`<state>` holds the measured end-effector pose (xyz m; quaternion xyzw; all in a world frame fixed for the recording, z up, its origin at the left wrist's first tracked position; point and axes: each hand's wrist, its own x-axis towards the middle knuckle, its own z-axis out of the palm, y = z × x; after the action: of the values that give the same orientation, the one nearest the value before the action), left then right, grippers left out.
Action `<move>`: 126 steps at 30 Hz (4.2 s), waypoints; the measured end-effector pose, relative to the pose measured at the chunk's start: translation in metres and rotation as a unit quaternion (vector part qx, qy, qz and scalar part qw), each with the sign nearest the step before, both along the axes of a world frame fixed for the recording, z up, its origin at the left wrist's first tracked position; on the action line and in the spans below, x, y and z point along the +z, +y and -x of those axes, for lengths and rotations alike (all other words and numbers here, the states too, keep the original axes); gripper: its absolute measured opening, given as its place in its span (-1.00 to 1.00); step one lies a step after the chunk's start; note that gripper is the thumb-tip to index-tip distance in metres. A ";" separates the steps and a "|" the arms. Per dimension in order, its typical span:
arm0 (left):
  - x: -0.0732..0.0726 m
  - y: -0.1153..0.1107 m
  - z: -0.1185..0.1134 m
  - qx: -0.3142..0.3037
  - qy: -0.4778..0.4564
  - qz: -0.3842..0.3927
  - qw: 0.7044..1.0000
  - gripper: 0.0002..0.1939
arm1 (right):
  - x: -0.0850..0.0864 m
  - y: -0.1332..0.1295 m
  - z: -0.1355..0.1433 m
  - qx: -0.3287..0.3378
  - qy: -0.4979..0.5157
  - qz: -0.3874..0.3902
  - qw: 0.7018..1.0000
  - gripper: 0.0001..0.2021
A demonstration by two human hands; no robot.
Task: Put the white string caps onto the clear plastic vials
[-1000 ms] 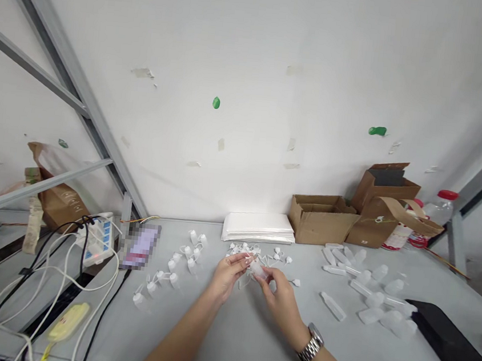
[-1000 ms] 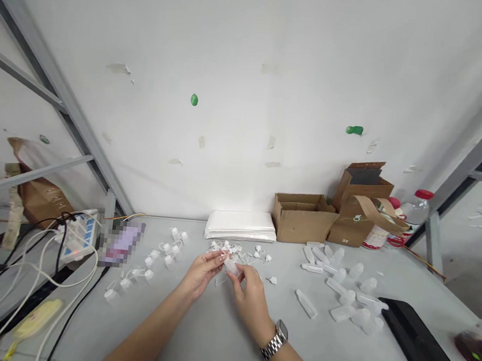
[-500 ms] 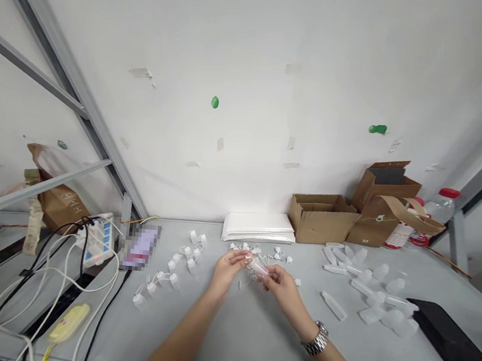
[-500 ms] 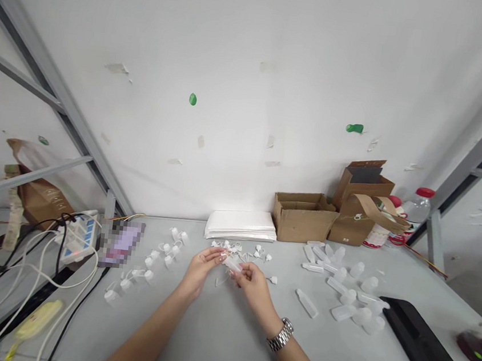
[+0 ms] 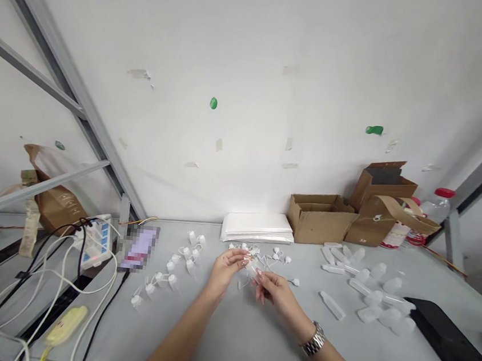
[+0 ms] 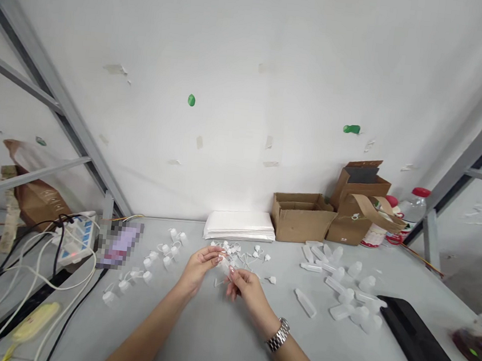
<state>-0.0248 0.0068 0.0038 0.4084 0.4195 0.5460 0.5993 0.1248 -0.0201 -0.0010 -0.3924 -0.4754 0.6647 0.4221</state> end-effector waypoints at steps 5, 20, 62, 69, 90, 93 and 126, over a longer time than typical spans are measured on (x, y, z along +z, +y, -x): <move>0.003 -0.001 0.000 -0.007 0.027 -0.053 0.998 -0.78 | 0.002 0.000 -0.002 0.082 0.162 0.096 0.979 -0.58; 0.010 0.001 0.010 -0.029 0.269 -0.074 0.960 -0.90 | -0.005 0.002 -0.004 0.044 -0.216 -0.112 0.969 -0.63; -0.008 0.003 -0.005 0.018 -0.234 0.133 0.963 -0.89 | 0.006 0.001 -0.003 -0.038 -0.135 -0.100 0.985 -0.58; -0.010 0.003 -0.005 0.022 -0.224 0.139 0.964 -0.89 | 0.004 0.002 -0.003 -0.036 -0.150 -0.104 0.983 -0.56; -0.010 0.003 -0.008 0.046 -0.203 0.129 0.970 -0.92 | -0.004 -0.005 0.003 -0.100 -0.287 -0.171 0.937 -0.63; -0.013 0.004 -0.006 0.047 -0.198 0.138 0.969 -0.93 | -0.006 -0.007 0.004 -0.118 -0.310 -0.197 0.923 -0.63; -0.011 0.003 -0.003 0.019 -0.238 0.165 0.957 -0.90 | -0.010 -0.007 0.005 -0.113 -0.369 -0.276 0.880 -0.66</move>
<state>-0.0213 0.0093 -0.0072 0.1538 0.3565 0.5615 0.7307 0.1200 -0.0276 -0.0114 -0.5281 -0.7132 0.2617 0.3794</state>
